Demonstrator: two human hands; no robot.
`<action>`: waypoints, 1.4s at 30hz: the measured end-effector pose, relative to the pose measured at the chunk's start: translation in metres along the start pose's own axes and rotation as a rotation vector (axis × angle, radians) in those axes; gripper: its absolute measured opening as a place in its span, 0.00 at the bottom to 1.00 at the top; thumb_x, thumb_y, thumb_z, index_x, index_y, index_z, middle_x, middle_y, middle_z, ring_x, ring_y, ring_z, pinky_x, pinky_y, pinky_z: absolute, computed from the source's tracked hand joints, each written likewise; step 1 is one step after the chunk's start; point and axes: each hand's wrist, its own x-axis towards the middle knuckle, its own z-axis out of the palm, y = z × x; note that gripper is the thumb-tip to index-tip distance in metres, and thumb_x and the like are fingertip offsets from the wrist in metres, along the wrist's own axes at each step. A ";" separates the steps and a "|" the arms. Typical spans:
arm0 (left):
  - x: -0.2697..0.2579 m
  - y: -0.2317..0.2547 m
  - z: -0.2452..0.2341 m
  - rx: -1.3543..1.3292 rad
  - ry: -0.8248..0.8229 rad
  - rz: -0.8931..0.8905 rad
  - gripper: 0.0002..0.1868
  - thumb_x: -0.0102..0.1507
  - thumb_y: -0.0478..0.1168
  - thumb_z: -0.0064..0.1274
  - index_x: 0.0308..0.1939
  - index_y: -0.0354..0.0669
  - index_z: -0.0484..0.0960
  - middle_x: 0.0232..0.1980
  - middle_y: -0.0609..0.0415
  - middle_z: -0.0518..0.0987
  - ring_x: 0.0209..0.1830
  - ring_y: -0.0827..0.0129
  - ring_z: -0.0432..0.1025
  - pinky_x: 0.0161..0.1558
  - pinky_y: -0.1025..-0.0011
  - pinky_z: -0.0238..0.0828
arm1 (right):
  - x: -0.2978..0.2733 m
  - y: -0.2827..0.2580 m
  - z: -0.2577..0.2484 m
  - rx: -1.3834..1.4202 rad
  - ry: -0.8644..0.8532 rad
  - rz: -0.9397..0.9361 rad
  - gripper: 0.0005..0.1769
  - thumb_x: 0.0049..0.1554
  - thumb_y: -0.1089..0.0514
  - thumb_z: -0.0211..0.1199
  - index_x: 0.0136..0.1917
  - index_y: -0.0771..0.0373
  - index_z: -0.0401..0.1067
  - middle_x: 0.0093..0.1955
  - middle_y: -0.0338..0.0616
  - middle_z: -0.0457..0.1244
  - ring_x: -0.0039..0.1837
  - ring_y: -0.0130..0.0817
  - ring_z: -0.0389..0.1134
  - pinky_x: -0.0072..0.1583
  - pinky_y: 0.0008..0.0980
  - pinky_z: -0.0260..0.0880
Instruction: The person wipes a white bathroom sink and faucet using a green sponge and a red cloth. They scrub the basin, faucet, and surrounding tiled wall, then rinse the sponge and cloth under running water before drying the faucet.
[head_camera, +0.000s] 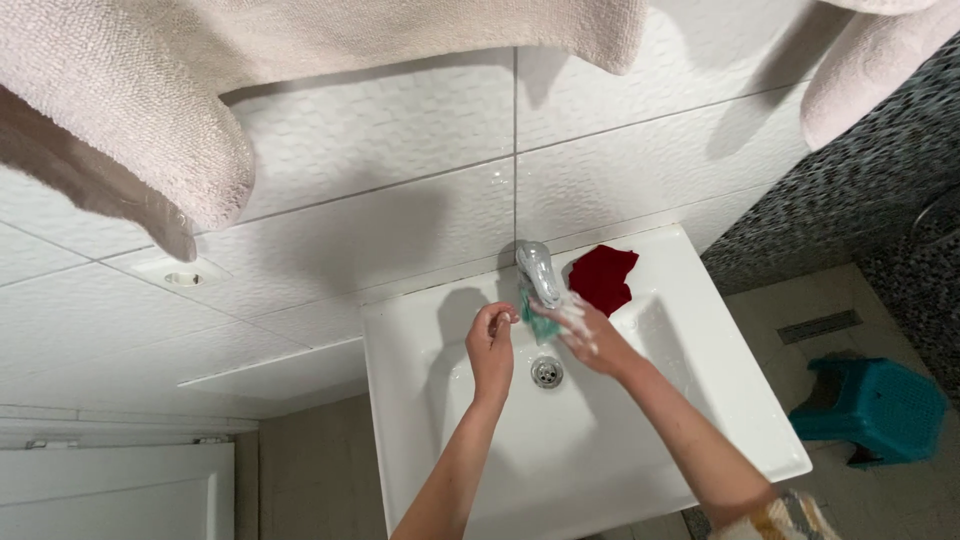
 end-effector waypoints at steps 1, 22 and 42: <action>0.000 -0.002 0.000 0.007 0.005 0.002 0.10 0.67 0.29 0.45 0.47 0.38 0.82 0.41 0.48 0.82 0.44 0.66 0.78 0.56 0.63 0.72 | 0.010 0.007 0.001 -0.032 0.029 -0.110 0.24 0.66 0.46 0.45 0.69 0.52 0.70 0.67 0.46 0.66 0.72 0.50 0.62 0.79 0.55 0.49; -0.006 -0.014 -0.002 0.066 -0.026 -0.048 0.10 0.67 0.29 0.45 0.47 0.38 0.82 0.40 0.46 0.81 0.44 0.63 0.77 0.53 0.64 0.71 | -0.002 0.012 0.018 0.180 0.083 -0.111 0.34 0.65 0.34 0.38 0.71 0.51 0.72 0.68 0.45 0.67 0.71 0.52 0.62 0.76 0.53 0.49; -0.030 -0.005 -0.015 0.095 -0.020 -0.170 0.11 0.68 0.31 0.44 0.48 0.40 0.82 0.44 0.47 0.82 0.46 0.64 0.78 0.55 0.64 0.71 | 0.023 -0.015 0.072 0.864 0.776 0.478 0.28 0.55 0.62 0.44 0.65 0.68 0.73 0.73 0.59 0.60 0.75 0.47 0.57 0.76 0.49 0.53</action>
